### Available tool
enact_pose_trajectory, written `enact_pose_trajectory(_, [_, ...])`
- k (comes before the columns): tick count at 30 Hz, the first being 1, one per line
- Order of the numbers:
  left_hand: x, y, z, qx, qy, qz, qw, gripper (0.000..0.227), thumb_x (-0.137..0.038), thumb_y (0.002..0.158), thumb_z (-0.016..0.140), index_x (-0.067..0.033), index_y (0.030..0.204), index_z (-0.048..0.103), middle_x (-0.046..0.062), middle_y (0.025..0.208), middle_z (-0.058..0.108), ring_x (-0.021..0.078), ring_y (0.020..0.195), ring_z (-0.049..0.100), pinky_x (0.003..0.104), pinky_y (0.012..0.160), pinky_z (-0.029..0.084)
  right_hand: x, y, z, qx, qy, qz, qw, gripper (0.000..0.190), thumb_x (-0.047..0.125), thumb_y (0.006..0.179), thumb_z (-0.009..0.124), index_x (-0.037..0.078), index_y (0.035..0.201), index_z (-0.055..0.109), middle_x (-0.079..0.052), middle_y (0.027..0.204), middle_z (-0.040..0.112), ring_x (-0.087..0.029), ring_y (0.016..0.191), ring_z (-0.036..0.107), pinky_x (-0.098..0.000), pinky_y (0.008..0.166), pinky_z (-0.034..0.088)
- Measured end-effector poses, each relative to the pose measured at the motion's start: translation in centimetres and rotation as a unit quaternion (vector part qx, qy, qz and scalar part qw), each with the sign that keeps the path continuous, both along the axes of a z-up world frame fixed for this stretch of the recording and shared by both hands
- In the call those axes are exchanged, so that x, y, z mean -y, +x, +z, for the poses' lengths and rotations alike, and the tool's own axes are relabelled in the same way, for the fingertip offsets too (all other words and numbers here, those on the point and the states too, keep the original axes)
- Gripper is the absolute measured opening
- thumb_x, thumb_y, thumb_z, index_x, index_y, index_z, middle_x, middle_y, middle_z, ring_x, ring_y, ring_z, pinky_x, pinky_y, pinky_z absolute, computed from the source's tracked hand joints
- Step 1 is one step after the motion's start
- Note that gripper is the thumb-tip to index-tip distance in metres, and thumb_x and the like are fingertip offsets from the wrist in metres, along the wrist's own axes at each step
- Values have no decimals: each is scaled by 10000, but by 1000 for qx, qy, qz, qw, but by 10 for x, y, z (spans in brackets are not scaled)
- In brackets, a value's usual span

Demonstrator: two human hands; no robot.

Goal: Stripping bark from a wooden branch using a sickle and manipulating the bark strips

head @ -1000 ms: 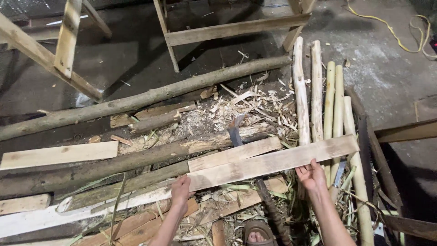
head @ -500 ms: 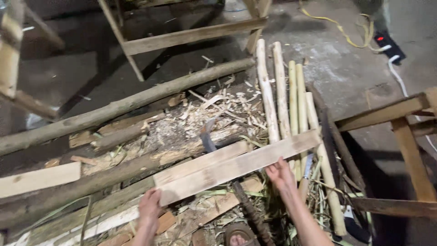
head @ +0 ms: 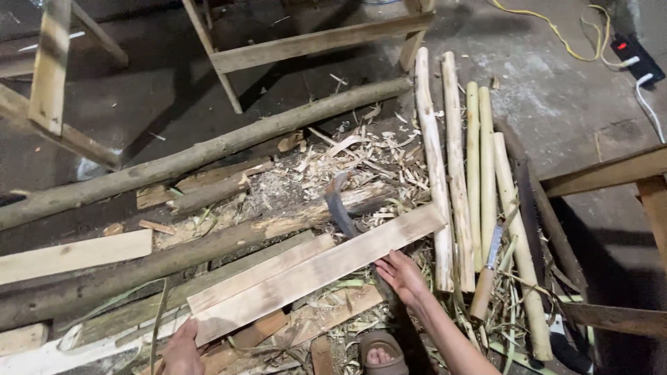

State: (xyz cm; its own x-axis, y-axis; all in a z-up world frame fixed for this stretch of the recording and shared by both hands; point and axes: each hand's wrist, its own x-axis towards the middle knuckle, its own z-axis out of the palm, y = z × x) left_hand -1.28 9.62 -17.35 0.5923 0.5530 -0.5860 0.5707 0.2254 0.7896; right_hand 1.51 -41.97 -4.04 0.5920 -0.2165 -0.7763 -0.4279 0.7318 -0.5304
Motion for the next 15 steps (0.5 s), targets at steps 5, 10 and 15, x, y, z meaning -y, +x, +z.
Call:
enact_pose_trajectory(5, [52,15,113,-60,-41,19,997,329,-70,934,523,35,1244,495,162,1245,521,253,1164,482,406,1036,327,-2,16,33,3,-55,37,998,534,147,812,615,-10,1286,426,-163,1040,611,-224,826,617,-317,669,523])
enact_pose_trajectory(10, [83,33,198,-106,-41,12,993,475,-58,928,485,-32,1380,339,188,1372,376,307,1303,353,516,1101,241,-7,14,45,-72,-288,217,930,535,215,871,588,101,1376,453,-104,822,618,-71,422,371,-173,331,261])
enact_pose_trajectory(15, [82,43,220,-94,-45,23,994,349,3,863,520,-106,1194,498,144,1387,422,297,1344,340,593,1109,174,-14,-47,17,64,-648,279,705,207,318,887,501,130,845,577,11,744,605,-83,533,533,-180,405,427])
